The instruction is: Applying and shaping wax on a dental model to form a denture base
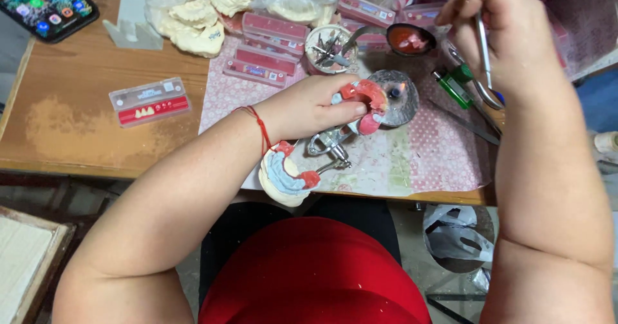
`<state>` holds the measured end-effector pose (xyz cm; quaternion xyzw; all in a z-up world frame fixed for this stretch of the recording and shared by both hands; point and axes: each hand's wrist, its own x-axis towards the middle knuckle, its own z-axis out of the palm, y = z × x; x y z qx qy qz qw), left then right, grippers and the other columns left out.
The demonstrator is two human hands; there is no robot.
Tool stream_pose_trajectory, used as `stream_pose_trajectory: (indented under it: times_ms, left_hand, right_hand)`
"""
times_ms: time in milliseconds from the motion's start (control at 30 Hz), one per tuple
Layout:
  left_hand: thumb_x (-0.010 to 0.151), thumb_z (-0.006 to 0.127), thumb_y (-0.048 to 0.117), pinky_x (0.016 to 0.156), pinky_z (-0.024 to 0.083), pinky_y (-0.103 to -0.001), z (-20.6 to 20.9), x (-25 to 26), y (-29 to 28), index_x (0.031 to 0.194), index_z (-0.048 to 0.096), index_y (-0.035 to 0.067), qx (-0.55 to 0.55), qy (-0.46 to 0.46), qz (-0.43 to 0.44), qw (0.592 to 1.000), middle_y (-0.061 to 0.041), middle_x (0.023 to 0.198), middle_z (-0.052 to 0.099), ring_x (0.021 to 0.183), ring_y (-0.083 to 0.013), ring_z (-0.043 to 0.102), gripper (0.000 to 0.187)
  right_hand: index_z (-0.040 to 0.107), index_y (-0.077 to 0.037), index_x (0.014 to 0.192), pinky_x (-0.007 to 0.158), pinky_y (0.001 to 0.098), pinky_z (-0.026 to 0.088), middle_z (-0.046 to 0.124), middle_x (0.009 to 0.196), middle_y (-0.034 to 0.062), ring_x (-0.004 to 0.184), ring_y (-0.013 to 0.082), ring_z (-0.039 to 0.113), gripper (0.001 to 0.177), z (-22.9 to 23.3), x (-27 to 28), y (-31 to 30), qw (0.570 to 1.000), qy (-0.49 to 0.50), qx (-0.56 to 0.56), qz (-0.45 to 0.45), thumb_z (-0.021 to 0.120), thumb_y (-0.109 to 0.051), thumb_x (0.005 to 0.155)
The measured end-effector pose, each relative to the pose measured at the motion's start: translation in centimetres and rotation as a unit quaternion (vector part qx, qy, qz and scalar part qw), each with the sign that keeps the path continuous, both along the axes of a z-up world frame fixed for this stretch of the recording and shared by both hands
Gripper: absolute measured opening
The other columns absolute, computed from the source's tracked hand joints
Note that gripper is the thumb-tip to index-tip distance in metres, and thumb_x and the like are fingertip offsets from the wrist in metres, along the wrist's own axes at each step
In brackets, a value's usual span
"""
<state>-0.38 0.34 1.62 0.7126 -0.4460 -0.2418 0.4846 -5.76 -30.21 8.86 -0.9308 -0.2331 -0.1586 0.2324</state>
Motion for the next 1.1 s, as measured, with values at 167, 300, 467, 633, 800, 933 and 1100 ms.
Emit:
stream_pose_trajectory:
  times_ms: [167,300,467,633,800,933,1100]
  left_hand:
    - [0.098,0.054,0.036,0.090,0.048,-0.030,-0.1,0.2,-0.1,0.124,0.066,0.017,-0.007,-0.019,-0.008,1.000,0.001,0.115,0.075,0.105,-0.0158,0.069,0.033]
    - [0.099,0.055,0.036,0.087,0.048,-0.029,-0.8,0.3,-0.2,0.124,0.066,0.017,-0.011,-0.029,-0.006,1.000,0.001,0.107,0.073,0.098,-0.0153,0.067,0.033]
    - [0.099,0.055,0.035,0.089,0.048,-0.029,-0.6,0.3,-0.2,0.123,0.067,0.018,-0.022,-0.020,-0.012,0.999,0.002,0.109,0.073,0.100,-0.0146,0.067,0.032]
    - [0.099,0.056,0.037,0.086,0.048,-0.031,-1.1,0.5,-0.3,0.121,0.065,0.017,-0.019,-0.038,-0.005,0.999,0.000,0.108,0.073,0.099,-0.0165,0.067,0.032]
    - [0.099,0.056,0.036,0.087,0.048,-0.029,-0.7,0.2,-0.2,0.122,0.067,0.018,-0.017,-0.024,0.000,1.000,0.002,0.108,0.073,0.098,-0.0149,0.067,0.032]
    - [0.098,0.056,0.038,0.085,0.048,-0.029,-0.3,0.1,-0.1,0.122,0.066,0.019,0.009,-0.010,0.004,1.000,0.003,0.106,0.073,0.097,-0.0143,0.066,0.032]
    - [0.098,0.054,0.039,0.085,0.048,-0.030,-0.5,0.2,-0.1,0.122,0.066,0.018,0.010,-0.022,0.005,1.000,0.001,0.108,0.074,0.098,-0.0159,0.067,0.034]
  right_hand:
    - [0.037,-0.005,0.116,0.085,0.0327,0.048,0.065,0.114,0.0173,0.097,0.0213,0.061,0.020,-1.2,0.9,1.4,0.993,0.026,0.113,-0.003,0.048,0.011,0.114]
    - [0.034,-0.007,0.114,0.091,0.0358,0.048,0.066,0.113,0.0173,0.101,0.0246,0.062,0.030,-1.5,1.2,1.8,0.992,0.030,0.125,0.014,0.056,0.013,0.107]
    - [0.034,-0.009,0.111,0.103,0.0350,0.055,0.068,0.120,0.0227,0.117,0.0284,0.069,0.025,-2.8,1.3,1.9,0.964,0.062,0.254,0.037,0.052,0.007,0.118]
    - [0.037,-0.007,0.108,0.102,0.0337,0.058,0.070,0.114,0.0278,0.114,0.0285,0.072,0.034,-4.3,2.2,0.5,0.957,0.044,0.284,0.031,0.060,0.017,0.114]
    - [0.040,-0.009,0.110,0.108,0.0344,0.058,0.068,0.119,0.0239,0.118,0.0295,0.071,0.031,-4.8,2.1,-0.3,0.935,0.061,0.345,0.054,0.069,0.002,0.111]
    - [0.044,-0.008,0.111,0.106,0.0321,0.057,0.068,0.119,0.0230,0.114,0.0241,0.070,0.026,-4.0,1.0,-0.1,0.936,0.065,0.342,0.052,0.070,-0.005,0.110]
    - [0.054,0.011,0.152,0.093,0.0344,0.056,0.065,0.108,0.0233,0.101,0.0256,0.064,0.052,-3.7,-0.7,0.4,0.935,-0.016,0.353,0.004,0.053,-0.030,0.119]
